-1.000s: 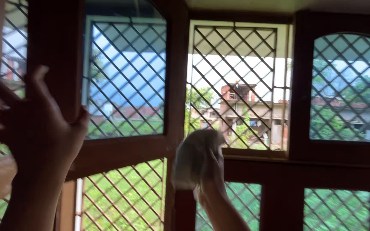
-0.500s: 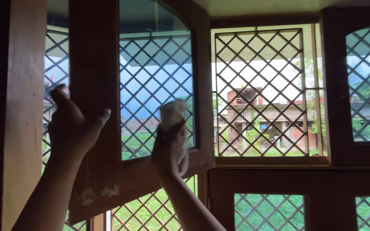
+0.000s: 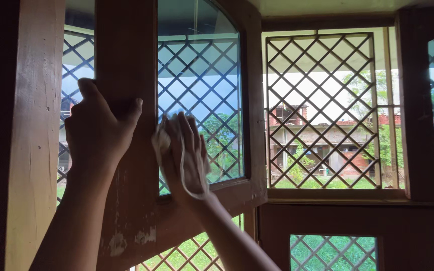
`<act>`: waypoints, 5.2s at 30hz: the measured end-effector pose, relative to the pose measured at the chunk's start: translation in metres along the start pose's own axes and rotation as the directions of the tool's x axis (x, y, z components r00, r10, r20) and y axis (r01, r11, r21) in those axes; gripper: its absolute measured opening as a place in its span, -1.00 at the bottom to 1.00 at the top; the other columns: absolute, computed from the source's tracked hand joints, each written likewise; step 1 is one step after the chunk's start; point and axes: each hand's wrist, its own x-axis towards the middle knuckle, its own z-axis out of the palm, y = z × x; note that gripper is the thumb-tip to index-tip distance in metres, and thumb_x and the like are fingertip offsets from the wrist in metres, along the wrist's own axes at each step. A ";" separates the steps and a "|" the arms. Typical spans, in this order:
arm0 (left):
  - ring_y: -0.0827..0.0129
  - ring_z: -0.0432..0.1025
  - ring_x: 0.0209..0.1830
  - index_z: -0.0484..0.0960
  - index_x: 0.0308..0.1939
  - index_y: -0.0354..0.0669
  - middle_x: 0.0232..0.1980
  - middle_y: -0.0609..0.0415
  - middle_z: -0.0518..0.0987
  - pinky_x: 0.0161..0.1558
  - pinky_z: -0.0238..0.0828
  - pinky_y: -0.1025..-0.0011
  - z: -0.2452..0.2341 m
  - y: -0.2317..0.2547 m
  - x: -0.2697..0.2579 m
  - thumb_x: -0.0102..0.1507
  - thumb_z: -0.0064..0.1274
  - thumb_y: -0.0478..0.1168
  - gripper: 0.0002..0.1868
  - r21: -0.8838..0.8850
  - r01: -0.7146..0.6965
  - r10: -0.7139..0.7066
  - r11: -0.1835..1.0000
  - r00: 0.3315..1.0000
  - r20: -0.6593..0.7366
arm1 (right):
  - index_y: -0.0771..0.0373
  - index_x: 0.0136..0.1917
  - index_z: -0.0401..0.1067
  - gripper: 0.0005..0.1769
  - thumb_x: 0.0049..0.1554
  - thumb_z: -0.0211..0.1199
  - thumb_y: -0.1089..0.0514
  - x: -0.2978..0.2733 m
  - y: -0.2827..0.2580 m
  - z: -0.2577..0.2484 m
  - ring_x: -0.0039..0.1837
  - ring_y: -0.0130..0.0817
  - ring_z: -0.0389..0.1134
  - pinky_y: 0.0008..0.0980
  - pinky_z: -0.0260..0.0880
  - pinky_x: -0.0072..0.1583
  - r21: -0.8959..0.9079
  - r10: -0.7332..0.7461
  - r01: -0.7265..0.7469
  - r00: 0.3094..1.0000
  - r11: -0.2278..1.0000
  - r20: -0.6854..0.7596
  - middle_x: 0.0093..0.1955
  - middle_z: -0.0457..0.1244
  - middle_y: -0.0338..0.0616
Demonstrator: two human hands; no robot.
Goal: The person wipes the glass panes and wooden frames of several windows using a white cloth.
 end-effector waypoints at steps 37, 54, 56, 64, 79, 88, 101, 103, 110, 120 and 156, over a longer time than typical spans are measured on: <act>-0.08 0.62 -0.39 0.19 0.30 -0.69 -0.23 -0.41 0.63 -0.44 0.61 0.22 0.019 -0.015 0.002 0.29 0.21 0.32 0.05 0.362 -0.063 0.091 0.930 0.994 -0.060 | 0.19 0.67 -0.11 -0.25 0.35 -0.06 -0.14 -0.034 0.185 0.000 0.70 0.14 -0.30 0.32 -0.42 0.54 -0.081 0.452 -0.446 0.888 0.891 0.088 0.70 -0.22 0.10; 0.03 0.61 -0.55 0.23 0.27 -0.69 -0.36 -0.30 0.62 -0.59 0.57 0.31 0.015 -0.006 0.002 0.23 0.14 0.36 0.07 0.312 0.018 -0.014 0.950 1.000 -0.014 | 0.27 0.64 0.07 -0.38 0.40 -0.05 0.02 0.037 0.043 0.001 0.79 0.15 -0.15 0.10 -0.09 0.71 0.275 -0.078 0.075 0.997 0.958 0.000 0.71 -0.04 0.10; 0.05 0.61 -0.53 0.18 0.33 -0.69 -0.38 -0.28 0.64 -0.55 0.59 0.30 0.013 -0.008 0.002 0.23 0.15 0.36 0.10 0.357 0.086 -0.107 0.930 0.993 0.041 | 0.19 0.48 0.27 -0.51 0.31 -0.03 0.10 0.016 0.061 -0.011 0.64 -0.04 0.10 -0.09 0.04 0.59 0.258 0.020 -0.100 0.955 0.961 0.295 0.56 0.16 -0.01; -0.01 0.63 -0.27 0.34 0.21 -0.55 -0.20 -0.35 0.65 -0.24 0.61 0.14 0.030 -0.026 0.114 0.30 0.22 0.30 -0.10 0.203 -0.013 0.028 0.979 0.997 -0.071 | 0.15 0.58 0.01 -0.35 0.32 -0.19 -0.16 0.039 0.215 0.026 0.64 0.06 -0.02 0.10 -0.19 0.59 0.158 0.347 -0.335 0.936 0.929 -0.054 0.59 0.02 0.11; -0.04 0.59 -0.15 -0.02 0.45 -0.75 0.00 -0.48 0.55 -0.26 0.60 0.15 0.073 -0.035 0.176 0.13 0.28 0.37 0.34 0.070 -0.140 0.152 0.988 0.969 -0.196 | 0.27 0.66 0.03 -0.23 0.22 -0.03 0.06 0.214 0.111 0.138 0.73 0.14 -0.08 0.16 -0.21 0.65 0.075 -0.089 0.110 0.967 0.991 -0.238 0.69 -0.03 0.15; 0.05 0.62 -0.43 0.00 0.49 -0.73 -0.31 -0.34 0.63 -0.44 0.57 0.17 0.061 -0.024 0.165 0.17 0.21 0.33 0.27 0.027 -0.012 0.014 1.000 0.997 -0.076 | 0.31 0.34 0.31 -0.57 0.36 -0.28 0.23 0.124 0.156 0.050 0.32 0.06 0.32 -0.04 0.39 0.35 0.564 0.273 -0.380 0.924 0.733 0.267 0.24 0.28 0.22; 0.02 0.64 -0.33 -0.07 0.52 -0.63 -0.16 -0.37 0.61 -0.39 0.62 0.14 0.052 -0.010 0.157 0.20 0.14 0.34 0.25 0.022 0.010 -0.009 1.000 0.998 -0.067 | 0.22 0.62 -0.14 -0.25 0.30 -0.25 -0.19 0.254 0.281 0.124 0.70 0.03 -0.31 0.08 -0.39 0.57 -0.039 0.527 -0.532 0.844 0.846 -0.096 0.69 -0.19 0.02; 0.01 0.64 -0.32 -0.04 0.51 -0.61 -0.16 -0.35 0.63 -0.37 0.63 0.13 0.048 -0.005 0.153 0.21 0.13 0.35 0.22 0.075 0.029 -0.025 0.997 0.998 -0.051 | 0.25 0.60 -0.10 -0.26 0.31 -0.23 -0.18 0.270 0.268 0.131 0.70 0.04 -0.30 0.07 -0.37 0.59 -0.048 0.542 -0.550 0.832 0.834 -0.117 0.68 -0.16 0.02; 0.01 0.65 -0.25 -0.07 0.49 -0.63 -0.12 -0.35 0.61 -0.32 0.64 0.11 0.043 0.001 0.150 0.20 0.13 0.32 0.21 0.002 0.016 -0.016 1.000 0.999 -0.038 | 0.29 0.56 0.05 -0.35 0.32 -0.20 -0.09 0.295 0.203 0.150 0.71 -0.04 -0.17 0.03 -0.22 0.63 0.026 0.327 -0.330 0.919 0.944 -0.219 0.61 -0.01 0.07; -0.04 0.61 -0.13 0.03 0.46 -0.64 0.04 -0.42 0.60 -0.17 0.60 0.12 0.042 -0.002 0.151 0.24 0.15 0.40 0.21 0.113 -0.035 0.042 0.993 0.997 -0.058 | 0.37 0.61 0.05 -0.39 0.38 -0.10 0.07 0.199 0.087 0.100 0.66 0.20 0.02 0.12 0.04 0.61 0.282 -0.095 0.165 0.964 0.945 -0.246 0.62 0.03 0.29; -0.16 0.60 0.05 0.54 0.23 -0.48 0.04 -0.45 0.65 0.04 0.53 0.00 0.059 -0.042 0.159 0.46 0.08 0.33 -0.20 0.182 0.002 -0.003 0.983 1.000 0.003 | 0.07 0.63 -0.01 -0.32 0.32 -0.10 -0.13 0.062 0.201 -0.002 0.57 0.02 0.03 0.21 0.05 0.49 -0.100 0.495 -0.485 0.855 0.869 0.153 0.56 0.04 0.12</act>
